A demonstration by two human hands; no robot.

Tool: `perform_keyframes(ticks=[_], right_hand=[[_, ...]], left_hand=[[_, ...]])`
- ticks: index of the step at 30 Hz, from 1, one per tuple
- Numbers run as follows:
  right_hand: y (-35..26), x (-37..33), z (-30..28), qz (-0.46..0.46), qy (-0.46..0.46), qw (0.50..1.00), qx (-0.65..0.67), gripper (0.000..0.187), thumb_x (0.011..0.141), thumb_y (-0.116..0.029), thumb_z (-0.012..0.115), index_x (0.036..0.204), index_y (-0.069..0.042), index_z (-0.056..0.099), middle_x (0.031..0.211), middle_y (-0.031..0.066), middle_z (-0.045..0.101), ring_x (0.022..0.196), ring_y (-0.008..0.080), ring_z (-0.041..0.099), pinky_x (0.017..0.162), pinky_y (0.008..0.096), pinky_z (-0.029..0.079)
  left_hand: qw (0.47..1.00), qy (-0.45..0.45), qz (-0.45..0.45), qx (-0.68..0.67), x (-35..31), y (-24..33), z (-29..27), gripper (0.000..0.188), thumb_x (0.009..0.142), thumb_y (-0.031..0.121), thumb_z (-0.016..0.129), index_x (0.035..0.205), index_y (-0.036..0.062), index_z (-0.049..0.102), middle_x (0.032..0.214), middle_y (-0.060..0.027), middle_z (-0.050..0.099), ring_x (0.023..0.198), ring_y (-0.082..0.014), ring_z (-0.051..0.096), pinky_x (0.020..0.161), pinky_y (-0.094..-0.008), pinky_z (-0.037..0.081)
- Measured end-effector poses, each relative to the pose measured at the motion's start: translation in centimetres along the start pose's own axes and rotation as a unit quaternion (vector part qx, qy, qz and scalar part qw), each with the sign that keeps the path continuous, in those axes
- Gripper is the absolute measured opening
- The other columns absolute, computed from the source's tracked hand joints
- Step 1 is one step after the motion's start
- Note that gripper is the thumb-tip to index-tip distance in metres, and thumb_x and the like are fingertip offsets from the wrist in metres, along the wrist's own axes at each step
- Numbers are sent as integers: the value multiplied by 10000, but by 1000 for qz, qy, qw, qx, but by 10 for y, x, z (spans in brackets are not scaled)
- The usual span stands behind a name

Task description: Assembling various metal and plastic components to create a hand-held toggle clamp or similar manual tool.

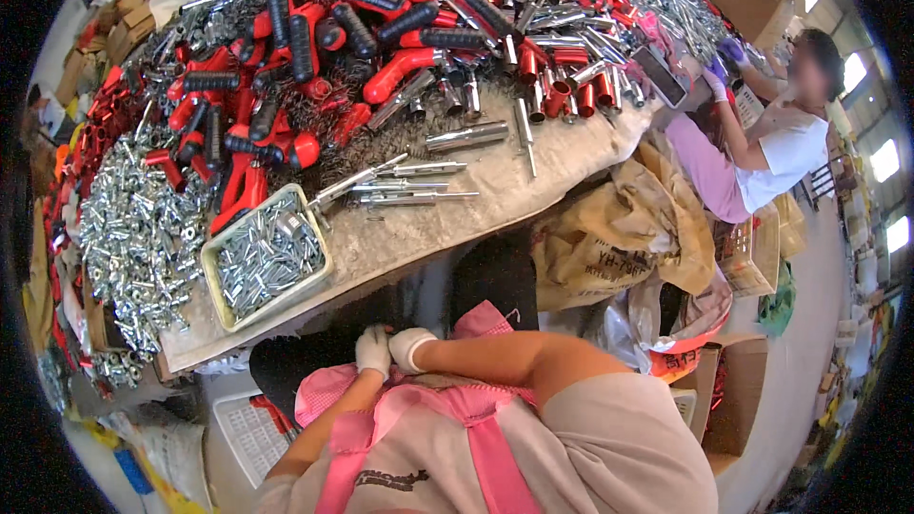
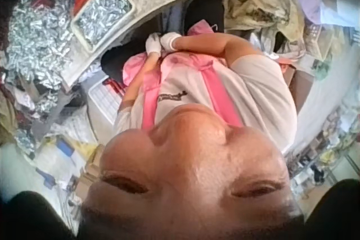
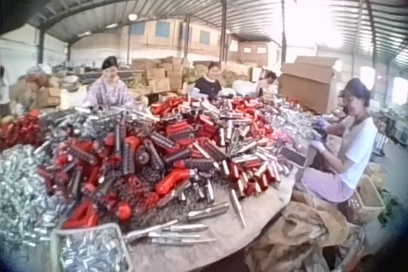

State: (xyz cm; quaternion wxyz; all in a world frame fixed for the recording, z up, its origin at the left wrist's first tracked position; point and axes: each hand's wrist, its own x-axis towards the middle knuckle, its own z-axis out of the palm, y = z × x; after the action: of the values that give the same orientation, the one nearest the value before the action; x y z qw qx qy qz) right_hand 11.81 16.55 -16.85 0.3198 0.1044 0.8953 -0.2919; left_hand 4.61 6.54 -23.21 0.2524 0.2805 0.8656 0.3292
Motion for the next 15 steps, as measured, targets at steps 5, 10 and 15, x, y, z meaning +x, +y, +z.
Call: perform_keyframes(ticks=[5, 10, 15], right_hand=[[10, 4, 12, 16, 25, 1000, 5, 326, 705, -209, 608, 971, -28, 660, 946, 208, 645, 887, 342, 632, 759, 414, 505], [-19, -13, -15, 0, -41, 998, -48, 353, 714, -222, 602, 998, -16, 640, 958, 214, 639, 909, 343, 624, 772, 417, 502], [-28, -87, -91, -27, -2, 1000, -14, 421, 690, -321, 638, 946, 13, 634, 921, 250, 624, 861, 374, 618, 768, 405, 496]], left_hand=[[993, -54, -37, 99, 12, -10, 20, 391, 883, 295, 389, 816, 9, 647, 858, -250, 618, 844, -415, 583, 761, -487, 446], [993, 95, -19, -70, -24, 15, -24, 407, 932, 321, 369, 902, -12, 600, 794, -246, 627, 782, -387, 608, 708, -423, 476], [933, 65, 176, -309, -61, 18, -46, 405, 938, 302, 429, 1231, 23, 460, 1118, -120, 583, 1011, -236, 562, 869, -339, 443]])
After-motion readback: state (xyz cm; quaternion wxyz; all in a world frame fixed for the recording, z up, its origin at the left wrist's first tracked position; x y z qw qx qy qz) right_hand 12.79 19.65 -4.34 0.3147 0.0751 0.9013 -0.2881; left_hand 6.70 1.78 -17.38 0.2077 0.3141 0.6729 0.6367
